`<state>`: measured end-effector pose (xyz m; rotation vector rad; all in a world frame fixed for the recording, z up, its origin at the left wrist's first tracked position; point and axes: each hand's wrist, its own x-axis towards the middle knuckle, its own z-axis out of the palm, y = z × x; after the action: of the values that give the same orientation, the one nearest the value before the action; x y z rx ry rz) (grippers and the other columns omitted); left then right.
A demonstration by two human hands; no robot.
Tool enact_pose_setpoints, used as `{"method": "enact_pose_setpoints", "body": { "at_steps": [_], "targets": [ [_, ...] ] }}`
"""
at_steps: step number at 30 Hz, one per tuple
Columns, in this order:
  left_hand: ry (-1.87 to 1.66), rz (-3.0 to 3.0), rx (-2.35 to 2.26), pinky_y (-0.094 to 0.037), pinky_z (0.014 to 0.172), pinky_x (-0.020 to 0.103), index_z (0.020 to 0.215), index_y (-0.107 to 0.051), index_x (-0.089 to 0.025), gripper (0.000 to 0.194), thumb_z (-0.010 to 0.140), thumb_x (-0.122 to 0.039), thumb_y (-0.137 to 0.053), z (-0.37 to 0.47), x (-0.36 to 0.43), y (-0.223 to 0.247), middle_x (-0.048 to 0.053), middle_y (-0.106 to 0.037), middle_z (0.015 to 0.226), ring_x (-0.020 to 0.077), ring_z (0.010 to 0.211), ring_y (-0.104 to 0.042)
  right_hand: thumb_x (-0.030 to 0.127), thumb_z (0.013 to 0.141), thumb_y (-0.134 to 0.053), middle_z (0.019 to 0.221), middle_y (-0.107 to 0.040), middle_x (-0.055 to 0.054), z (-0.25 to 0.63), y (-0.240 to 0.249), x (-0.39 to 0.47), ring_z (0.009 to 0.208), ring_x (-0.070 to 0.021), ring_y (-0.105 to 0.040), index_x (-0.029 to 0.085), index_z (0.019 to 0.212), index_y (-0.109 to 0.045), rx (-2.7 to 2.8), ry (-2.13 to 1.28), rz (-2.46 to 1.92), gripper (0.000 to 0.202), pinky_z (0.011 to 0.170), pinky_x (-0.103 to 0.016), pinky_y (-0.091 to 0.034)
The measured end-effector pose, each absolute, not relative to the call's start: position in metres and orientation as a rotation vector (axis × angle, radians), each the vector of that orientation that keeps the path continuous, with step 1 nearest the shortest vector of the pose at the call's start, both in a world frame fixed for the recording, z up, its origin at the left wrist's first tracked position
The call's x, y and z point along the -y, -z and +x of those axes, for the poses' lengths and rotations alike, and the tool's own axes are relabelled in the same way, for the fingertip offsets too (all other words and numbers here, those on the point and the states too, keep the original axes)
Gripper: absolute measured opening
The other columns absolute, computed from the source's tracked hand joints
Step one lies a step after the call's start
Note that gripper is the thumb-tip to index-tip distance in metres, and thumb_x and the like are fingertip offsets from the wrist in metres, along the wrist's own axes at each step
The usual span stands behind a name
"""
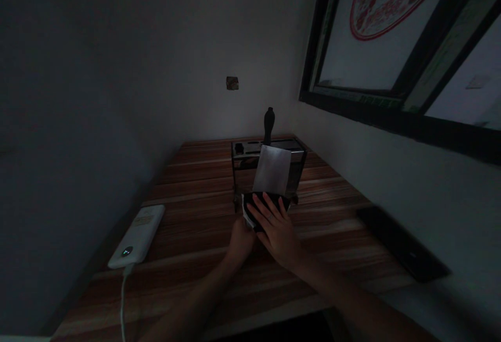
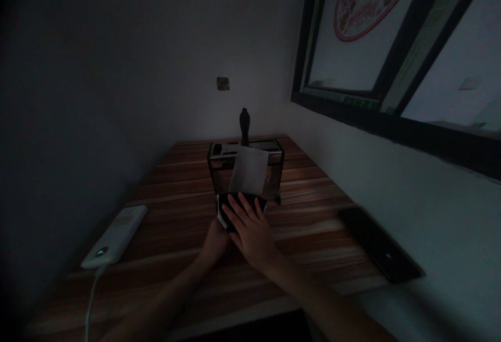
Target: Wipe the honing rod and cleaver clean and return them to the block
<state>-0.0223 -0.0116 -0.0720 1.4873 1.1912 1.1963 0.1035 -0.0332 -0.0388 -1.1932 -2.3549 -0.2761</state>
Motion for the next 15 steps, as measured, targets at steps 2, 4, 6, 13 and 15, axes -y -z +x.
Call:
{"method": "enact_pose_setpoints", "body": {
  "at_steps": [2,4,6,13,15],
  "targets": [
    [-1.192,1.471,-1.225,-0.048,0.067,0.026,0.081,-0.063,-0.010,0.022,0.062,-0.013,-0.052,-0.022,0.011,0.074,0.007,-0.069,0.080,0.0191,0.074,-0.062,0.019,0.084,-0.041,0.146,-0.017,-0.001,0.104,0.036,0.029,0.134,-0.0219,-0.007,0.023,0.138,-0.021,2.341,0.298,-1.197,0.058,0.106,-0.051,-0.013],
    [-1.189,1.470,-1.244,-0.048,0.065,0.026,0.080,-0.062,-0.011,0.020,0.062,-0.016,-0.054,-0.022,0.010,0.075,0.006,-0.069,0.076,0.0186,0.071,-0.061,0.020,0.084,-0.041,0.146,-0.017,-0.001,0.105,0.033,0.025,0.135,-0.0220,-0.007,0.023,0.138,-0.021,2.328,0.318,-1.199,0.058,0.106,-0.051,-0.012],
    [-1.189,1.475,-1.254,-0.047,0.064,0.025,0.080,-0.061,-0.011,0.019,0.065,-0.020,-0.055,-0.021,0.009,0.075,0.005,-0.068,0.075,0.0175,0.069,-0.060,0.022,0.084,-0.041,0.146,-0.017,0.000,0.106,0.029,0.020,0.135,-0.0218,-0.006,0.024,0.138,-0.020,2.318,0.334,-1.205,0.058,0.107,-0.051,-0.012],
    [-1.177,1.459,-1.316,-0.042,0.054,0.021,0.079,-0.059,-0.012,0.018,0.070,-0.027,-0.054,-0.017,0.013,0.068,0.001,-0.061,0.064,0.0133,0.058,-0.055,0.024,0.085,-0.041,0.146,-0.015,0.001,0.112,0.007,-0.004,0.135,-0.0202,-0.006,0.024,0.138,-0.020,2.226,0.392,-1.241,0.057,0.108,-0.048,-0.009],
    [-1.166,1.454,-1.332,-0.040,0.050,0.020,0.078,-0.058,-0.013,0.019,0.071,-0.029,-0.053,-0.017,0.014,0.067,0.000,-0.059,0.061,0.0125,0.054,-0.053,0.024,0.086,-0.040,0.146,-0.016,0.001,0.113,-0.001,-0.013,0.135,-0.0201,-0.006,0.025,0.138,-0.020,2.177,0.405,-1.236,0.056,0.108,-0.048,-0.009]
  ]
}}
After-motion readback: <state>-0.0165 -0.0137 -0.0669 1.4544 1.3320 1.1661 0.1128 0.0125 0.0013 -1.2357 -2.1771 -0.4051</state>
